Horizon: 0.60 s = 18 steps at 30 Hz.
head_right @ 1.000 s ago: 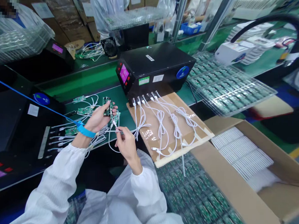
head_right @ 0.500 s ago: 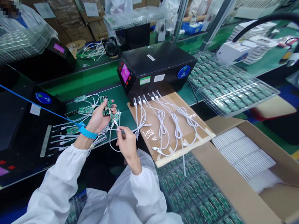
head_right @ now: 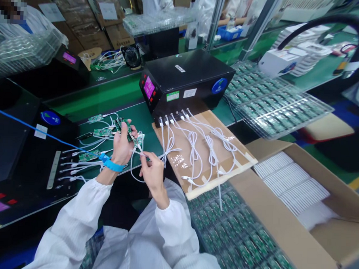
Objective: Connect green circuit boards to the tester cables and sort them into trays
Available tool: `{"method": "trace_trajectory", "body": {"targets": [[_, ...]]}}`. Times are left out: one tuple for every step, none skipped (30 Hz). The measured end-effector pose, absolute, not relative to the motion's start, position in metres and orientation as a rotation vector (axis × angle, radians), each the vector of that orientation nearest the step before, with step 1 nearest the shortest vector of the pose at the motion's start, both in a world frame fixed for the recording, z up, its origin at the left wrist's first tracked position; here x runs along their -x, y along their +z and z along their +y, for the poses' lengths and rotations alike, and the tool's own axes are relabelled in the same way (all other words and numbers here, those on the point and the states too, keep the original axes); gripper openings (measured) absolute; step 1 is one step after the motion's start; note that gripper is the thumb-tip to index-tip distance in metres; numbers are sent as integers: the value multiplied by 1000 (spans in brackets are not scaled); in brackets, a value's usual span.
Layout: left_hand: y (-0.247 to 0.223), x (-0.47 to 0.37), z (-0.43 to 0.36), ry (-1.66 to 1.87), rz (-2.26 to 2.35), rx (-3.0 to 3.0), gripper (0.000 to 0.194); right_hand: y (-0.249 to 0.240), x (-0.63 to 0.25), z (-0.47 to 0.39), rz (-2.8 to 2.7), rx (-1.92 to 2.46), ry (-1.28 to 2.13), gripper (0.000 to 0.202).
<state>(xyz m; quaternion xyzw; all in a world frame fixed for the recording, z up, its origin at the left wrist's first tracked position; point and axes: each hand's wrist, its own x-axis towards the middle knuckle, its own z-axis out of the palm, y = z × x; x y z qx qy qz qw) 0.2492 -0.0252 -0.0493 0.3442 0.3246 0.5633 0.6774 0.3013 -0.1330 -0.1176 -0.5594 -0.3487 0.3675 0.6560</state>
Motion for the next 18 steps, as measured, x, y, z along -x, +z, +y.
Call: {"method": "trace_trajectory", "body": {"targets": [[-50,-249,-25,1270,727,-778,43,-117,-302,-133,-788,1260,834,28],[-51,-249,-25,1273,727,-779,43,-117,-302,-133,-789,1252,833,27],[-52,-249,-25,1278,732,-777,42,-118,-302,-133,-793,1245,830,27],[-53,-249,-25,1283,739,-775,42,-118,-302,-133,-799,1239,824,27],[-54,-249,-25,1291,748,-772,41,-119,-302,-133,-806,1233,818,26],[-55,-249,-24,1298,755,-770,41,-119,-302,-132,-813,1227,817,26],[-56,-249,-24,1305,760,-771,41,-120,-302,-132,-819,1221,818,26],[-57,-250,-24,1312,760,-775,41,-120,-302,-131,-822,1214,821,26],[-58,-250,-24,1317,758,-782,41,-121,-302,-130,-821,1209,825,26],[-59,-250,-23,1323,753,-788,41,-121,-302,-130,-815,1206,827,26],[-60,-251,-23,1328,750,-793,41,-121,-301,-129,-806,1205,827,26],[-60,-251,-23,1329,749,-793,42,-121,-301,-129,-795,1207,829,27],[-60,-251,-23,1328,752,-786,42,-120,-301,-129,-783,1210,839,29],[-60,-252,-23,1322,756,-775,42,-119,-301,-129,-767,1212,864,31],[-59,-252,-23,1311,761,-761,42,-119,-302,-129,-749,1211,902,33],[-59,-251,-24,1296,765,-746,42,-117,-302,-129,-722,1202,945,35],[-57,-251,-25,1279,769,-733,42,-116,-303,-129,-684,1184,988,38],[-56,-251,-25,1265,772,-721,42,-114,-303,-129,-636,1160,1022,42]]}}
